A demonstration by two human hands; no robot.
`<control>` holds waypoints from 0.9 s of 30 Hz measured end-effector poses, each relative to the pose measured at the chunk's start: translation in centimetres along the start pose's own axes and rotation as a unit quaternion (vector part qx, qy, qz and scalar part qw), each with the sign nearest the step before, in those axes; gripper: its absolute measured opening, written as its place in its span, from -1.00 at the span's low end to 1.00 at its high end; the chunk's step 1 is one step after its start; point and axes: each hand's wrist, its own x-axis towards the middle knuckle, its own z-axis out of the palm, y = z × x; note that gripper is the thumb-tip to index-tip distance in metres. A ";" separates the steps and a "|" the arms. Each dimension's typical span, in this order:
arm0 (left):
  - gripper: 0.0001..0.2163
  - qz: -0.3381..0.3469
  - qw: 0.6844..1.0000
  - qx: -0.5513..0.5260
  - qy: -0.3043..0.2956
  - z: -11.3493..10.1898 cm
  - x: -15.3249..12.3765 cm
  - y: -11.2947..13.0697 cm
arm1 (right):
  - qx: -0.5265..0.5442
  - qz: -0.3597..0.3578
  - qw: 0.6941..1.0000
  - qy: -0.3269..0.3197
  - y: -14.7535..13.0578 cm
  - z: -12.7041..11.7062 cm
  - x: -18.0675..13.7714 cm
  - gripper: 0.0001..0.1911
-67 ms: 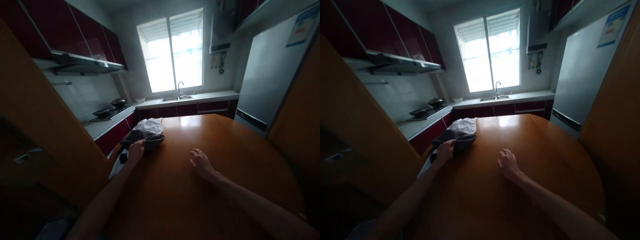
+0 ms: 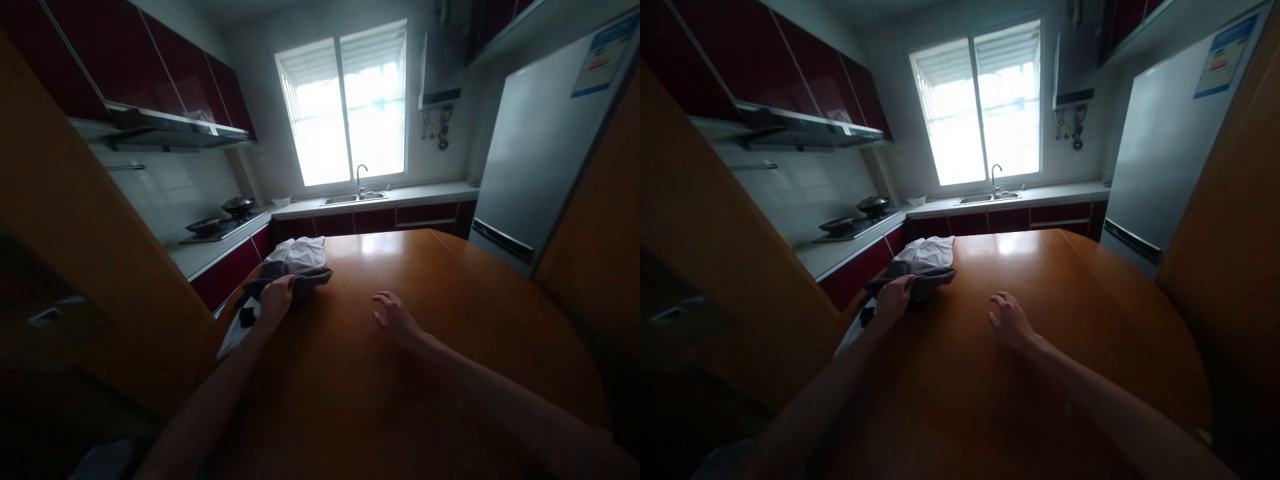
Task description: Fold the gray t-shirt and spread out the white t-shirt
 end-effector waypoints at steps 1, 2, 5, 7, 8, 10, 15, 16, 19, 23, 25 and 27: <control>-0.68 0.007 1.000 -0.008 0.012 -0.7 -0.1 1.5 | 0.037 -0.022 0.999 0.008 -0.7 0.0 1.0 -0.46; -0.69 0.014 0.999 -0.021 0.020 -1.4 -0.3 3.1 | 0.066 -0.042 0.997 0.016 -1.5 0.0 2.0 -0.35; -0.68 0.061 0.992 -0.113 0.020 -2.4 -1.4 8.7 | 0.111 -0.067 0.991 0.034 -3.2 0.0 3.8 0.02; -0.67 0.134 0.963 -0.225 -0.064 -2.2 -2.1 11.5 | 0.116 -0.045 0.991 0.041 -3.2 -0.3 4.1 0.05; -0.63 0.174 0.934 -0.286 -0.124 -2.0 -2.2 12.3 | 0.115 -0.028 0.992 0.043 -2.8 -0.7 3.9 -0.03; -0.52 0.223 0.869 -0.384 -0.219 -1.2 -2.2 12.3 | 0.122 -0.008 0.992 0.036 -1.2 -1.8 3.3 -0.35; -0.31 0.222 0.854 -0.402 -0.246 1.8 -2.3 8.0 | 0.217 -0.009 0.975 0.043 3.9 -4.9 2.1 -0.79; -0.24 0.231 0.860 -0.382 -0.247 2.6 -2.7 7.4 | 0.239 -0.003 0.970 0.054 4.6 -5.3 2.1 -0.79; -0.23 0.249 0.880 -0.338 -0.222 4.8 -4.3 7.3 | 0.271 0.016 0.959 0.077 5.5 -6.6 2.3 -0.78; -0.64 0.217 0.889 -0.359 -0.185 6.4 -4.1 9.1 | 0.265 0.032 0.959 0.094 5.1 -9.0 3.6 -0.80; -0.77 0.181 0.885 -0.389 -0.182 6.1 -2.2 9.5 | 0.247 0.029 0.965 0.086 4.7 -11.0 4.5 -0.82; -0.80 0.117 0.884 -0.425 -0.156 5.2 0.6 9.0 | 0.223 0.023 0.971 0.088 4.6 -13.5 5.2 -0.85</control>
